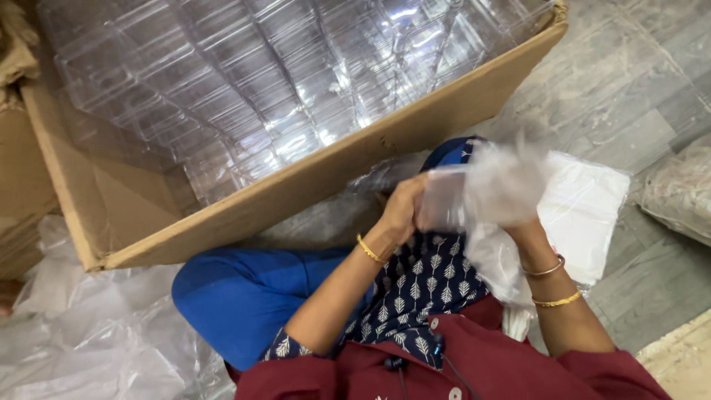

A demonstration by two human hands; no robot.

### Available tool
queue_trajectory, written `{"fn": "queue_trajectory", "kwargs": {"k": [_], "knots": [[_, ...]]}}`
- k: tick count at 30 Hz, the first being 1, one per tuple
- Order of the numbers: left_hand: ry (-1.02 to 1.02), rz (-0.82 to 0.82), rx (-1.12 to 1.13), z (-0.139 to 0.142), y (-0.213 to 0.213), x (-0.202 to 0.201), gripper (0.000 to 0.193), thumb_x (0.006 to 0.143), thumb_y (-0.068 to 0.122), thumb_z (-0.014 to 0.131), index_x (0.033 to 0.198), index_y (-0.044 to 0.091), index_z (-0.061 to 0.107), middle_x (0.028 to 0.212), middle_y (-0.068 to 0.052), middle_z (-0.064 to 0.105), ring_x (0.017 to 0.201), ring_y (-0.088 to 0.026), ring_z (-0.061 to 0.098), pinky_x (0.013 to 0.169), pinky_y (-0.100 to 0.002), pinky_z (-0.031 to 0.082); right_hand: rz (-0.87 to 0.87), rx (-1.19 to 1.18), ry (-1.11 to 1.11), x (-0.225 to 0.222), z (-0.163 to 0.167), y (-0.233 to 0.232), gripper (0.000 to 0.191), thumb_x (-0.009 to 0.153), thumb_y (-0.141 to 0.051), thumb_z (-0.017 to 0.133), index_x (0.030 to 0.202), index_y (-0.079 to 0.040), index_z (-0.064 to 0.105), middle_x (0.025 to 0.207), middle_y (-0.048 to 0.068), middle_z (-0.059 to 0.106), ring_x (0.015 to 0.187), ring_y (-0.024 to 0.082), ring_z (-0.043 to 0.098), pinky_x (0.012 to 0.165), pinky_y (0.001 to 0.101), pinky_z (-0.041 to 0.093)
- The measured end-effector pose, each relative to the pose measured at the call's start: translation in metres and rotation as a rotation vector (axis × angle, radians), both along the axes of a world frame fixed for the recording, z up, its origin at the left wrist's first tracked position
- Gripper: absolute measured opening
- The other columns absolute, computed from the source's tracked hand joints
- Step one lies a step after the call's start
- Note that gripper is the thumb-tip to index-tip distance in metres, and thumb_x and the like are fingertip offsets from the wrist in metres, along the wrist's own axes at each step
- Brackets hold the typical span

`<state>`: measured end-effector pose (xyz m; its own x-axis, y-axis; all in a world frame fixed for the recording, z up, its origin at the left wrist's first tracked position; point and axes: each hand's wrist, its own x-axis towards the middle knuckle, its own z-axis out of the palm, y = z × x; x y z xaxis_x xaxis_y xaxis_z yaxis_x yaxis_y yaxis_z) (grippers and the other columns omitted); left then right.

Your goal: The person sits on the floor in front of a large cardboard box of clear plastic containers. They take a plastic bag, place a container inside it, and put the bagged container back into the box, repeating this for container after container.

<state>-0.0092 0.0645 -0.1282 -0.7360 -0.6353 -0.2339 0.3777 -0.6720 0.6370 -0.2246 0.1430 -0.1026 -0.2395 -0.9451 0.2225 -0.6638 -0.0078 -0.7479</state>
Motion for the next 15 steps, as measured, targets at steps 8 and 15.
{"fn": "queue_trajectory", "kwargs": {"k": [8,15], "knots": [[-0.188,-0.119,-0.692,0.04,0.032,0.068,0.025,0.1,0.018,0.069,0.116,0.001,0.076,0.106,-0.009,0.077,0.096,-0.011,0.068,0.089,-0.028,0.055,0.14,-0.197,0.264,0.069,0.047,-0.028,0.006,0.095,-0.009,0.068,0.101,-0.009,0.069,0.078,0.014,0.067,0.069,0.032,0.067,0.063,0.039,0.05],[-1.045,0.527,-1.016,0.052,0.03,0.281,0.023,0.103,0.023,0.06,0.093,0.007,0.074,0.088,-0.007,0.075,0.079,-0.02,0.072,0.074,-0.034,0.056,0.313,-0.024,-0.217,0.096,0.094,-0.041,0.032,0.082,-0.006,0.078,0.109,-0.001,0.063,0.095,0.007,0.065,0.087,0.015,0.063,0.075,0.0263,0.05]]}}
